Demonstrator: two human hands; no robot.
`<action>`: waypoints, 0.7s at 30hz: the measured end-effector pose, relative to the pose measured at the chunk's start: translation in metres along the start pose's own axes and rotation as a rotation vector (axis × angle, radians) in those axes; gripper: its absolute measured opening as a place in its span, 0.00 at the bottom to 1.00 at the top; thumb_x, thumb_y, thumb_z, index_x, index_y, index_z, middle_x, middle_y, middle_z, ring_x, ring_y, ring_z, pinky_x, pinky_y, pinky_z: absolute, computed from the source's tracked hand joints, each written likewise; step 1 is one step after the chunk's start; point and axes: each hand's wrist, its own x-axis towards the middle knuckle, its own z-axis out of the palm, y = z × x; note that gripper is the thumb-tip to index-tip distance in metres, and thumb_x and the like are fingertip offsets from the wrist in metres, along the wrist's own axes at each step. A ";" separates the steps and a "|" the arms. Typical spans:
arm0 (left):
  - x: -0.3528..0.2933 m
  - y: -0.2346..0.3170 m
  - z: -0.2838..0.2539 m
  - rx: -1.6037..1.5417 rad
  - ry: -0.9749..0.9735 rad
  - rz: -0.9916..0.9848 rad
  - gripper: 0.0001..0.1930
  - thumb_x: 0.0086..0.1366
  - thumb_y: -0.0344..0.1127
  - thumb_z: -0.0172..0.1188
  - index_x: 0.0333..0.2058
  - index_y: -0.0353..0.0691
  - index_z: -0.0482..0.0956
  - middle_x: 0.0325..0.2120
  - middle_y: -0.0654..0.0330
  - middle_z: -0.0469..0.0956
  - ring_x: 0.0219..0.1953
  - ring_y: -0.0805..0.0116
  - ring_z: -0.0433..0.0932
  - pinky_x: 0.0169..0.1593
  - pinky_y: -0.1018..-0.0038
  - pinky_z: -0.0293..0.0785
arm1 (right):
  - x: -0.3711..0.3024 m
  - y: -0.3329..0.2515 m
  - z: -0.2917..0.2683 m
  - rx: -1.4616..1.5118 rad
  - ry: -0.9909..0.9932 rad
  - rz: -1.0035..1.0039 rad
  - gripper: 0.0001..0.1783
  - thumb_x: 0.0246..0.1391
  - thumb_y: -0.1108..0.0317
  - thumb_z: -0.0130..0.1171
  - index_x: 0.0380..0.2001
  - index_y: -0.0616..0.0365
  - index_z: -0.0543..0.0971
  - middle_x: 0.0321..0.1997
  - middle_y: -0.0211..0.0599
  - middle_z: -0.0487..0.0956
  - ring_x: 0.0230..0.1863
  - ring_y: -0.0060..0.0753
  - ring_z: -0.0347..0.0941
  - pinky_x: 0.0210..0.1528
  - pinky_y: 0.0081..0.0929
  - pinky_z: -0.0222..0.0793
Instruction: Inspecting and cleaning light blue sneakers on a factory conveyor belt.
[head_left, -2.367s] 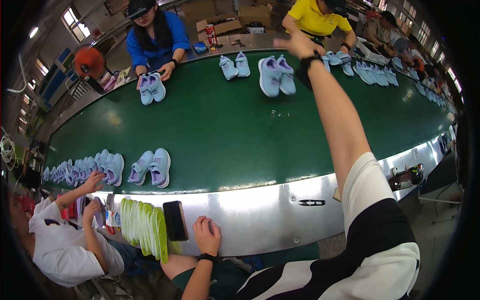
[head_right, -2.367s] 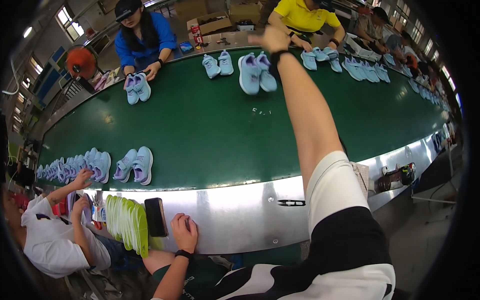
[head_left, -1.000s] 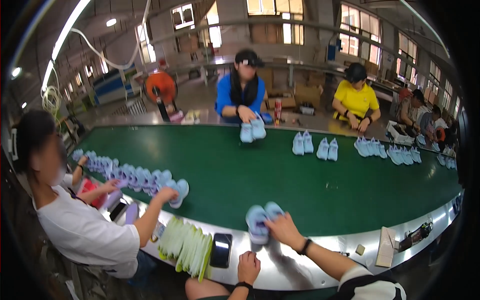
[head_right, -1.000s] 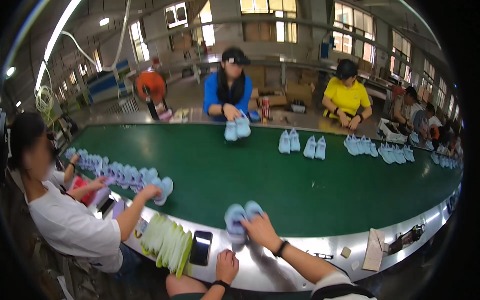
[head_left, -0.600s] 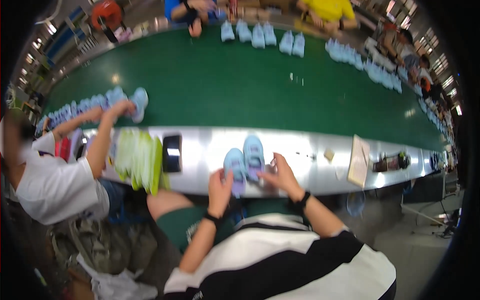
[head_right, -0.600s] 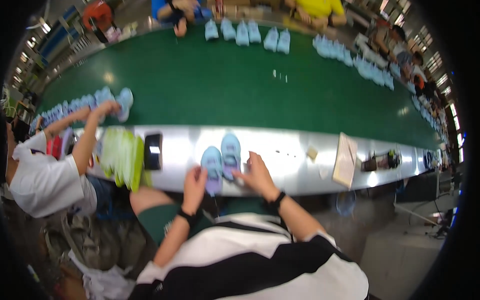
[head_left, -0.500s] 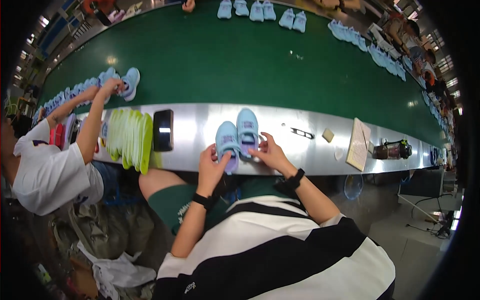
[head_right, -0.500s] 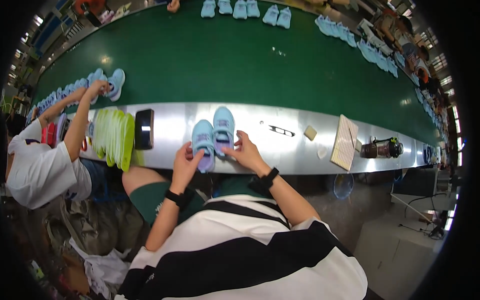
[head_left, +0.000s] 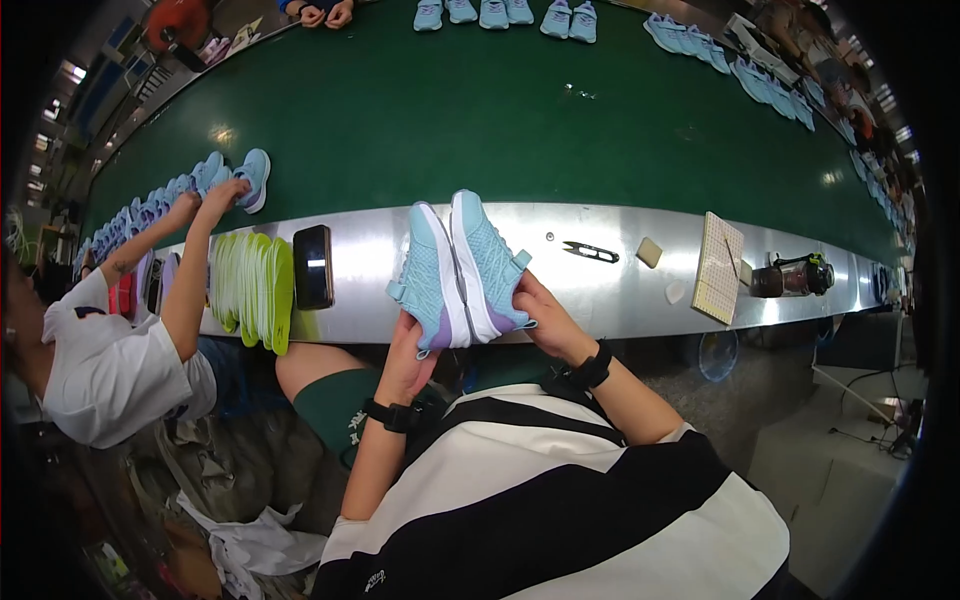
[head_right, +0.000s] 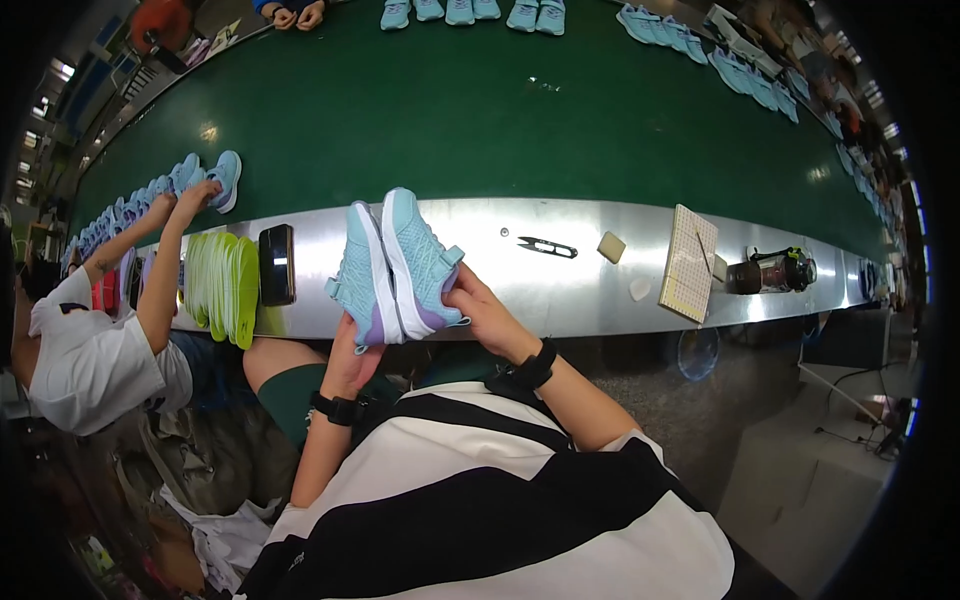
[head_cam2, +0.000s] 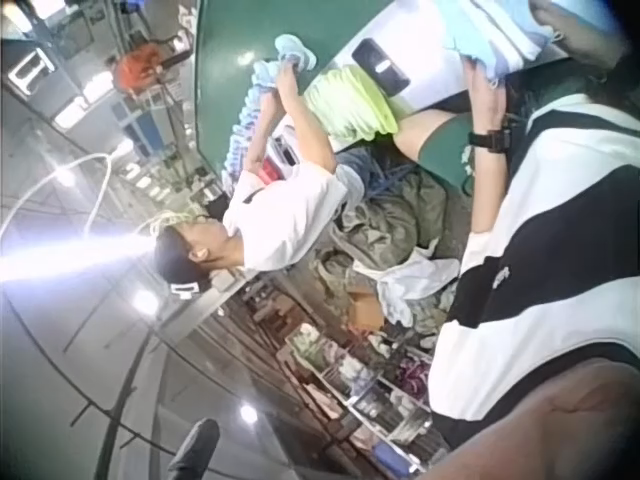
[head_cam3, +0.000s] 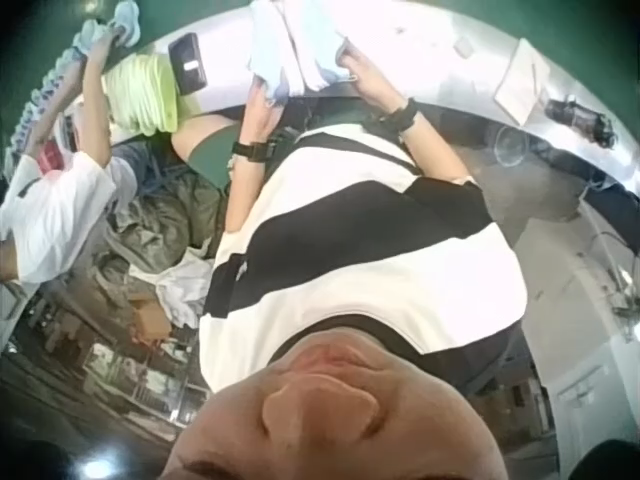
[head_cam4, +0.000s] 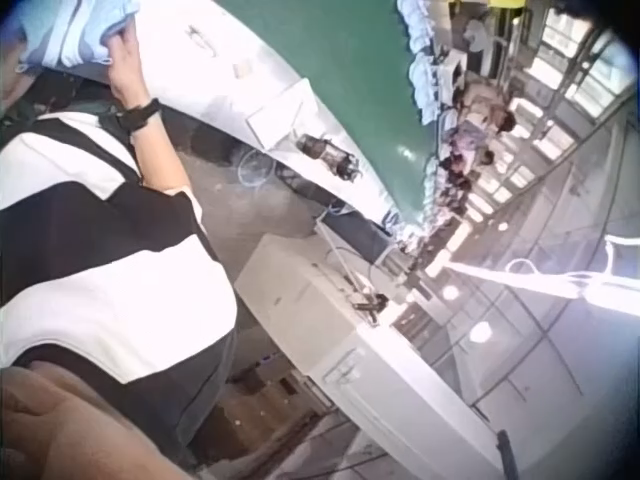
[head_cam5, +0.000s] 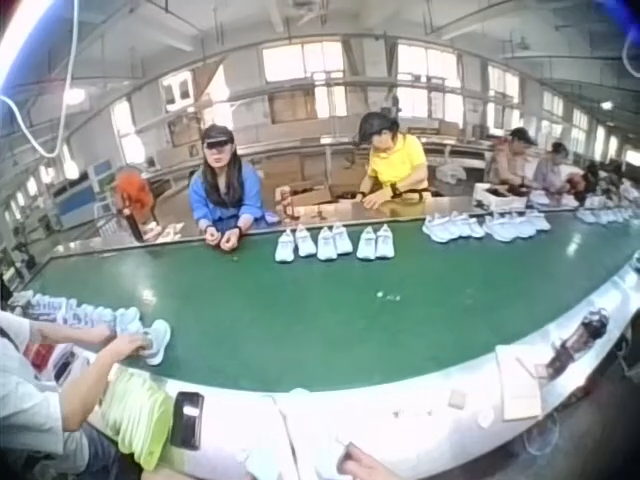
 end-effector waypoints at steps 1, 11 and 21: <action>0.000 0.004 0.006 -0.131 -0.008 0.008 0.29 0.67 0.27 0.48 0.66 0.41 0.52 0.64 0.56 0.59 0.65 0.61 0.61 0.65 0.63 0.60 | -0.001 -0.005 0.002 0.035 0.014 -0.009 0.34 0.56 0.72 0.48 0.67 0.59 0.56 0.63 0.36 0.64 0.63 0.30 0.60 0.65 0.28 0.54; -0.011 0.025 0.023 0.955 0.242 0.867 0.33 0.53 0.19 0.57 0.59 0.43 0.64 0.55 0.50 0.62 0.58 0.54 0.64 0.63 0.66 0.58 | -0.008 -0.032 0.002 -0.862 0.169 -0.762 0.37 0.41 0.75 0.59 0.60 0.50 0.68 0.56 0.48 0.64 0.57 0.45 0.63 0.61 0.36 0.59; 0.009 -0.006 -0.018 1.327 0.231 0.577 0.40 0.54 0.35 0.68 0.63 0.37 0.59 0.46 0.45 0.68 0.50 0.49 0.68 0.56 0.62 0.64 | 0.007 0.005 -0.026 -1.310 0.114 -0.469 0.39 0.43 0.60 0.66 0.62 0.48 0.67 0.49 0.49 0.70 0.48 0.50 0.66 0.53 0.40 0.64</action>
